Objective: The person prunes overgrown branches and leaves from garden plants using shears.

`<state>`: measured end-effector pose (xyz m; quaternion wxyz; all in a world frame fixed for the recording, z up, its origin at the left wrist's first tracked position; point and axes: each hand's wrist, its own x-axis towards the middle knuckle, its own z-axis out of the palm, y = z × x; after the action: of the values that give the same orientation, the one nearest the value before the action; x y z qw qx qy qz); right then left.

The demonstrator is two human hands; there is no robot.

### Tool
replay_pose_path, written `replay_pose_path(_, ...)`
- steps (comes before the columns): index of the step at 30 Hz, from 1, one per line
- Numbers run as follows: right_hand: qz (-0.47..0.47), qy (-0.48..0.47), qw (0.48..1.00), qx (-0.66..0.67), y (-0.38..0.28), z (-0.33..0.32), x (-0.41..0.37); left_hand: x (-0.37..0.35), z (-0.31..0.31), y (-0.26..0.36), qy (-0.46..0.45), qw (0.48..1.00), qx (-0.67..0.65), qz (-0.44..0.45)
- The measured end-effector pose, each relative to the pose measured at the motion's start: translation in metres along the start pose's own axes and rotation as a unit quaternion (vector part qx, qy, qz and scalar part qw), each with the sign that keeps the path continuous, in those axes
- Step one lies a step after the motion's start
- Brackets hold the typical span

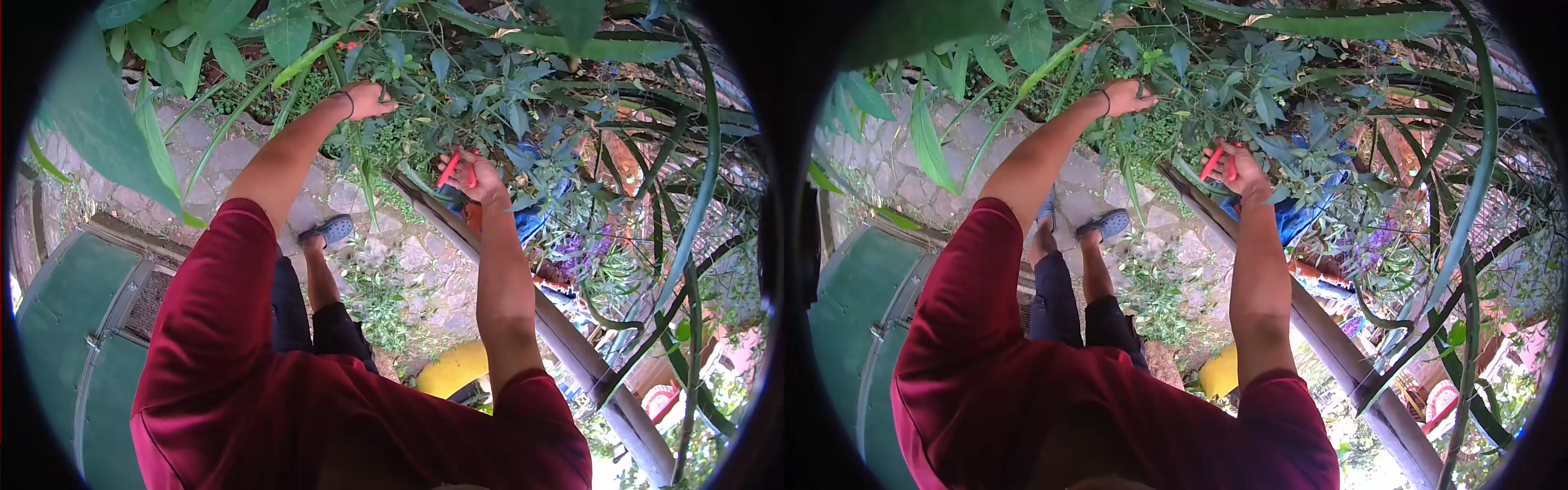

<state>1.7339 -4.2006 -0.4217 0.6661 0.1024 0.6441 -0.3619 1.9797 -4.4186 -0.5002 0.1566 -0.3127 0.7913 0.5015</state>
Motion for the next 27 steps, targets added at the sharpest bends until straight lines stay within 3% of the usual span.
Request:
replay_pose_path(2, 0.021, -0.008, 1.0, 0.003, -0.004, 0.003, -0.001, 0.002, 0.003, -0.005, 0.058, 0.998, 0.013, 0.035)
replay_pose_path(15, 0.058, -0.045, 0.997, 0.009, 0.014, -0.02, 0.002, 0.001, 0.003, -0.001, 0.112, 0.992, 0.051, 0.024)
replay_pose_path(18, 0.047, -0.035, 0.998, 0.021, 0.003, -0.023, 0.01, -0.009, -0.005, 0.007, 0.064, 0.997, 0.046, 0.021)
replay_pose_path(27, 0.006, 0.023, 0.999, -0.049, 0.002, -0.015, 0.033, -0.014, 0.006, 0.004, 0.076, 0.996, -0.002, 0.054)
